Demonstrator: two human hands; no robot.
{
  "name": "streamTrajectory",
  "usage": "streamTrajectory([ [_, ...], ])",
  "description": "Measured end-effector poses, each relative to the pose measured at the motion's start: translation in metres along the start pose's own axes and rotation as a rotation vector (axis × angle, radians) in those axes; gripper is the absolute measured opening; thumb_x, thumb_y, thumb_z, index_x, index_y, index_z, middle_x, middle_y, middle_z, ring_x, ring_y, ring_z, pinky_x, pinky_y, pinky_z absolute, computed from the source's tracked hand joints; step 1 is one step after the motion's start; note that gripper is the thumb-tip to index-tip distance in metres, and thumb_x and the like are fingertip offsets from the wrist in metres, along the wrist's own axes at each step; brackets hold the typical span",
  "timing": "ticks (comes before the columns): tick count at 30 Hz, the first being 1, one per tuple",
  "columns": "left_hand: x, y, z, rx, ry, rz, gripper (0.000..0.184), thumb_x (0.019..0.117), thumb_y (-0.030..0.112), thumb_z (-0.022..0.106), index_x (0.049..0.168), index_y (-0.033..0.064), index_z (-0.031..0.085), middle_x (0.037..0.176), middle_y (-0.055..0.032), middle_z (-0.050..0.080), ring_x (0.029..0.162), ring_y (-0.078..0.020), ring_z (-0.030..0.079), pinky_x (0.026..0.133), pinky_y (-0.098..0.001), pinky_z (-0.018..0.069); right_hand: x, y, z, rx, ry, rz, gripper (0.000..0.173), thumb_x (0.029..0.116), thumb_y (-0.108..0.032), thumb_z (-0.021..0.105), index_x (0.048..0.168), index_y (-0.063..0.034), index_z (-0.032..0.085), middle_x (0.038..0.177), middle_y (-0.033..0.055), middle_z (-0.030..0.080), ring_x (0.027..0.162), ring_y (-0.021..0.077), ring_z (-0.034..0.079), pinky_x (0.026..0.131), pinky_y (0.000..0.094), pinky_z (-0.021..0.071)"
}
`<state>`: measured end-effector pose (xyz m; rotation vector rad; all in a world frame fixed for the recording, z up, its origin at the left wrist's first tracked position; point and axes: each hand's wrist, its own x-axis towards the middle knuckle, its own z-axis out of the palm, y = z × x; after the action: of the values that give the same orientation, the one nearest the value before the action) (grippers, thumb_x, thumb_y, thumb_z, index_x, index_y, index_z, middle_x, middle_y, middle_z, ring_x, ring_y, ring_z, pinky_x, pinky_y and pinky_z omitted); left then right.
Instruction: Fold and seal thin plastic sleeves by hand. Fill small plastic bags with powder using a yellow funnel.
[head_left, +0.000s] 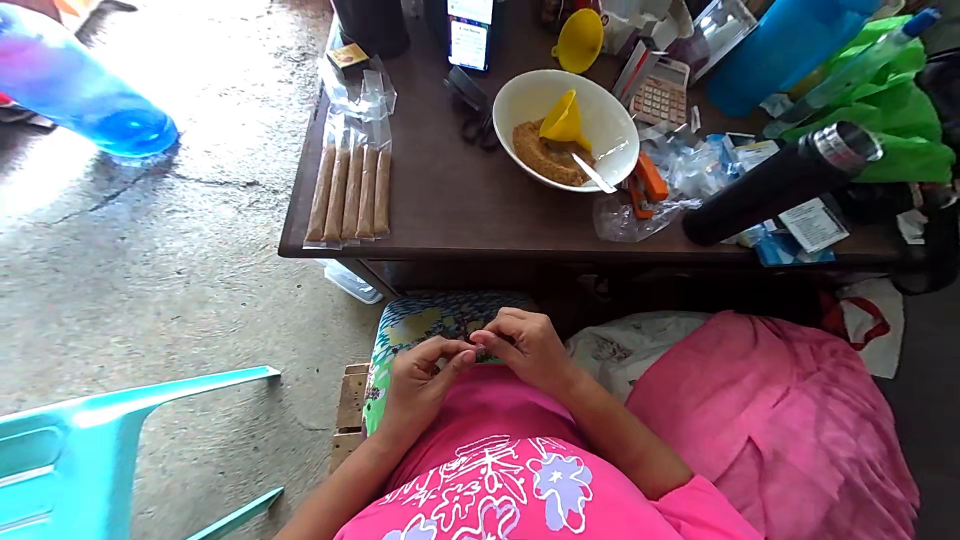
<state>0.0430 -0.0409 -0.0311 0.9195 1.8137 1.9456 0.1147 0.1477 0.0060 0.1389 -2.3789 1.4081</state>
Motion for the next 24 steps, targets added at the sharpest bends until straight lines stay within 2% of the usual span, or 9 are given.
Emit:
streamTrajectory([
  [4,0.000,-0.001,-0.003,-0.008,0.035,-0.011,0.011,0.0977,0.013,0.068,0.103,0.0045,0.073,0.094,0.0039,0.074,0.082,-0.0045,0.070,0.078,-0.0238,0.0607,0.004,0.000,-0.010,0.099,-0.118,0.008,0.018,0.1001,-0.007,0.062,0.106,0.0047,0.075,0.097,0.0131,0.073,0.083,0.0080,0.069,0.079,0.0191,0.0570],
  [6,0.001,-0.002,-0.002,-0.008,0.032,-0.013,0.011,0.0975,0.012,0.068,0.103,0.0048,0.073,0.093,0.0045,0.074,0.081,-0.0039,0.070,0.078,-0.0232,0.0605,0.004,-0.001,-0.011,0.115,-0.102,0.048,0.016,0.0973,-0.006,0.066,0.102,0.0046,0.076,0.095,0.0122,0.074,0.081,0.0068,0.069,0.078,0.0185,0.0573],
  [9,0.002,-0.001,0.000,-0.006,0.019,-0.015,0.010,0.0974,0.013,0.068,0.102,0.0053,0.074,0.093,0.0051,0.074,0.081,-0.0031,0.070,0.077,-0.0222,0.0605,0.004,-0.001,-0.010,0.034,-0.010,0.116,0.022,0.0927,-0.017,0.075,0.086,0.0031,0.075,0.079,0.0076,0.070,0.069,0.0015,0.062,0.066,0.0142,0.0513],
  [11,0.004,0.000,0.001,-0.002,0.021,-0.018,0.011,0.0974,0.013,0.069,0.102,0.0047,0.074,0.093,0.0048,0.074,0.081,-0.0031,0.070,0.076,-0.0218,0.0604,0.003,0.001,-0.008,0.006,0.041,0.114,0.033,0.0978,-0.023,0.069,0.078,0.0042,0.070,0.070,0.0068,0.064,0.063,0.0019,0.056,0.060,0.0150,0.0459],
  [12,0.004,0.001,0.001,-0.001,0.028,-0.020,0.011,0.0973,0.013,0.068,0.102,0.0045,0.074,0.093,0.0046,0.074,0.081,-0.0033,0.070,0.077,-0.0220,0.0605,0.003,0.003,-0.008,0.010,0.057,0.108,0.036,0.1015,-0.023,0.064,0.078,0.0043,0.069,0.069,0.0065,0.063,0.063,0.0028,0.057,0.060,0.0161,0.0469],
  [14,0.004,0.000,0.000,-0.003,0.047,-0.018,0.011,0.0975,0.013,0.068,0.102,0.0041,0.074,0.094,0.0041,0.074,0.082,-0.0041,0.070,0.078,-0.0227,0.0607,0.003,0.006,-0.012,0.048,0.058,0.141,0.032,0.1045,-0.023,0.058,0.091,0.0024,0.072,0.079,0.0052,0.065,0.067,0.0028,0.058,0.063,0.0178,0.0504],
  [16,0.004,-0.002,0.000,-0.005,0.069,-0.006,0.011,0.0978,0.012,0.068,0.103,0.0039,0.074,0.095,0.0039,0.074,0.082,-0.0046,0.070,0.078,-0.0233,0.0611,0.004,0.008,-0.015,0.084,0.049,0.184,0.027,0.1025,-0.027,0.062,0.104,-0.0028,0.075,0.089,0.0030,0.066,0.069,0.0013,0.056,0.061,0.0172,0.0492],
  [20,0.005,-0.003,0.000,-0.022,0.113,0.003,0.009,0.0967,0.010,0.069,0.102,0.0042,0.073,0.093,0.0045,0.074,0.081,-0.0044,0.070,0.078,-0.0233,0.0610,0.002,0.004,-0.014,0.136,-0.040,0.270,0.031,0.0955,-0.035,0.072,0.105,-0.0069,0.078,0.107,0.0047,0.069,0.081,0.0018,0.060,0.066,0.0172,0.0502],
  [24,0.005,-0.002,0.000,-0.019,0.107,0.007,0.009,0.0967,0.009,0.068,0.102,0.0046,0.073,0.094,0.0049,0.075,0.082,-0.0042,0.071,0.078,-0.0229,0.0610,0.004,-0.001,-0.006,0.211,-0.053,0.262,0.020,0.0957,-0.019,0.072,0.103,-0.0020,0.078,0.109,0.0084,0.069,0.083,0.0008,0.062,0.071,0.0140,0.0522],
])
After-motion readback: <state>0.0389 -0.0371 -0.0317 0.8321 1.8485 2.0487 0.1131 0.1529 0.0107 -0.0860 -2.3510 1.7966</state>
